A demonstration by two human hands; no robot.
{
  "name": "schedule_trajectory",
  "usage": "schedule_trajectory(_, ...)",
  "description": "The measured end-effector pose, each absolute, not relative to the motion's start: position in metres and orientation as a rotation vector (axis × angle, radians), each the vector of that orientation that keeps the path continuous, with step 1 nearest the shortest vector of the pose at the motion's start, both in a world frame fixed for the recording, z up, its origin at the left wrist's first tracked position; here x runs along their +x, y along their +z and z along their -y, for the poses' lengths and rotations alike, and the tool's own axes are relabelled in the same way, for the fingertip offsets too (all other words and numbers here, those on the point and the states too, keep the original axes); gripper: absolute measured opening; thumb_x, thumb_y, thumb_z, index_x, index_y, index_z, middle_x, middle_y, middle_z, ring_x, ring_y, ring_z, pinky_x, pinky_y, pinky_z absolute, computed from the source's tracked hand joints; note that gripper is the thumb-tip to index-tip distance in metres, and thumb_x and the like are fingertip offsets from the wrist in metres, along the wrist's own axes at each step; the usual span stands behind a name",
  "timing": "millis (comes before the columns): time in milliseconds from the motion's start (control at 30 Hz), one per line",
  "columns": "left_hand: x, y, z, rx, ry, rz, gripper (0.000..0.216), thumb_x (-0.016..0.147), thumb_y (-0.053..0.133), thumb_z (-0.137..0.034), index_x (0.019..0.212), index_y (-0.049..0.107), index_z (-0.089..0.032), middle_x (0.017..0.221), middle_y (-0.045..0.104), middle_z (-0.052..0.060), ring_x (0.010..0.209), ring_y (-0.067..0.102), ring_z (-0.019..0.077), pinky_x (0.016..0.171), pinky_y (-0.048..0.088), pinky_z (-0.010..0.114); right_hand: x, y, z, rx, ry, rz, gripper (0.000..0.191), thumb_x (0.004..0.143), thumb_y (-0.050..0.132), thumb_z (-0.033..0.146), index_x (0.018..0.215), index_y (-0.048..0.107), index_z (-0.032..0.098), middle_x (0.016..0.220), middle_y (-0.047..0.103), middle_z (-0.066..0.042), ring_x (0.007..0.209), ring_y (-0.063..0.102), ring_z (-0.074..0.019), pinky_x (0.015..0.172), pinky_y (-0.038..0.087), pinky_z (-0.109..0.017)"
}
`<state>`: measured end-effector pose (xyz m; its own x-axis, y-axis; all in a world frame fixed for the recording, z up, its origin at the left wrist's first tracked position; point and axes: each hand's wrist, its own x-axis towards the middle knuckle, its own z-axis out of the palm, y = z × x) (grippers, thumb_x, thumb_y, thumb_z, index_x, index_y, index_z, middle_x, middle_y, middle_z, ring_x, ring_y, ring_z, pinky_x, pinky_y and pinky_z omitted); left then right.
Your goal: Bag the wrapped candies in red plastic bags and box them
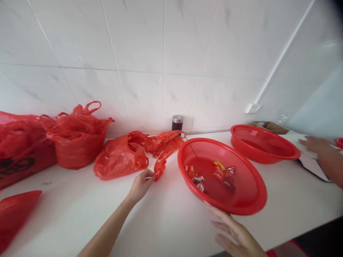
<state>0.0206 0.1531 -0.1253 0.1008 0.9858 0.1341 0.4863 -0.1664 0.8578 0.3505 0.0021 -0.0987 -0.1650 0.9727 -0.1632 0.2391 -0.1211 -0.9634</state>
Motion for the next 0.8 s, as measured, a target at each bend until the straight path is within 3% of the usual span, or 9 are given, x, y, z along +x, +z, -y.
schedule_trajectory(67,0.007,-0.117,-0.118,1.613,1.061,-1.427,0.025,0.089,0.050,-0.044,0.082,0.058,-0.021,0.088,0.069,0.006,0.086,0.065,0.0226,0.077,0.049,0.033,0.327,-0.095,-0.017,-1.334,1.338,1.546,0.056,0.085,0.060,0.053,0.137,0.053,0.030,0.147,0.046,-0.010,0.129,0.051,-0.0274,0.107,0.042,-0.042)
schedule_trajectory(133,-0.001,-0.109,-0.084,1.450,1.137,-1.361,0.027,0.086,0.057,-0.047,0.080,0.058,-0.021,0.087,0.069,0.005,0.084,0.064,0.0214,0.077,0.048,0.031,0.298,-0.092,-0.034,-1.235,1.335,1.574,0.051,0.089,0.057,0.050,0.135,0.053,0.029,0.144,0.048,-0.011,0.131,0.048,-0.0261,0.108,0.040,-0.043)
schedule_trajectory(267,0.001,-0.103,-0.033,1.241,1.157,-1.162,0.024,0.080,0.069,-0.043,0.077,0.064,-0.020,0.088,0.071,0.006,0.083,0.063,0.0211,0.076,0.048,0.031,0.232,-0.088,-0.065,-1.032,1.312,1.578,0.050,0.085,0.065,0.045,0.131,0.053,0.029,0.139,0.052,-0.009,0.125,0.052,-0.0260,0.099,0.046,-0.043)
schedule_trajectory(367,-0.004,-0.111,-0.012,1.236,1.129,-1.167,0.020,0.080,0.070,-0.039,0.079,0.069,-0.020,0.090,0.073,0.007,0.083,0.064,0.0220,0.079,0.050,0.033,0.194,-0.089,-0.076,-0.855,1.469,1.631,0.030,0.084,0.067,0.041,0.108,0.064,0.022,0.106,0.068,-0.006,0.099,0.064,-0.0226,0.086,0.050,-0.036)
schedule_trajectory(500,-0.038,-0.128,0.003,0.999,1.410,-1.397,0.023,0.073,0.076,-0.042,0.077,0.071,-0.020,0.088,0.075,0.008,0.088,0.066,0.0249,0.084,0.051,0.035,0.184,-0.089,-0.077,-0.907,1.455,1.494,0.023,0.083,0.067,0.041,0.081,0.062,0.019,0.076,0.064,-0.001,0.073,0.059,-0.0161,0.069,0.046,-0.027)
schedule_trajectory(633,-0.066,-0.142,0.012,0.784,1.557,-1.531,0.032,0.067,0.080,-0.045,0.080,0.070,-0.018,0.088,0.075,0.008,0.090,0.067,0.0255,0.089,0.052,0.039,0.191,-0.090,-0.073,-0.964,1.461,1.391,0.025,0.079,0.071,0.042,0.079,0.061,0.019,0.072,0.059,0.001,0.067,0.052,-0.0140,0.062,0.041,-0.025)
schedule_trajectory(800,-0.065,-0.142,0.010,0.643,1.725,-1.564,0.040,0.064,0.081,-0.048,0.084,0.067,-0.017,0.093,0.070,0.006,0.092,0.067,0.0238,0.092,0.053,0.041,0.194,-0.088,-0.071,-0.791,1.472,1.275,0.020,0.083,0.068,0.040,0.084,0.057,0.024,0.080,0.056,0.001,0.072,0.051,-0.0150,0.067,0.043,-0.027)
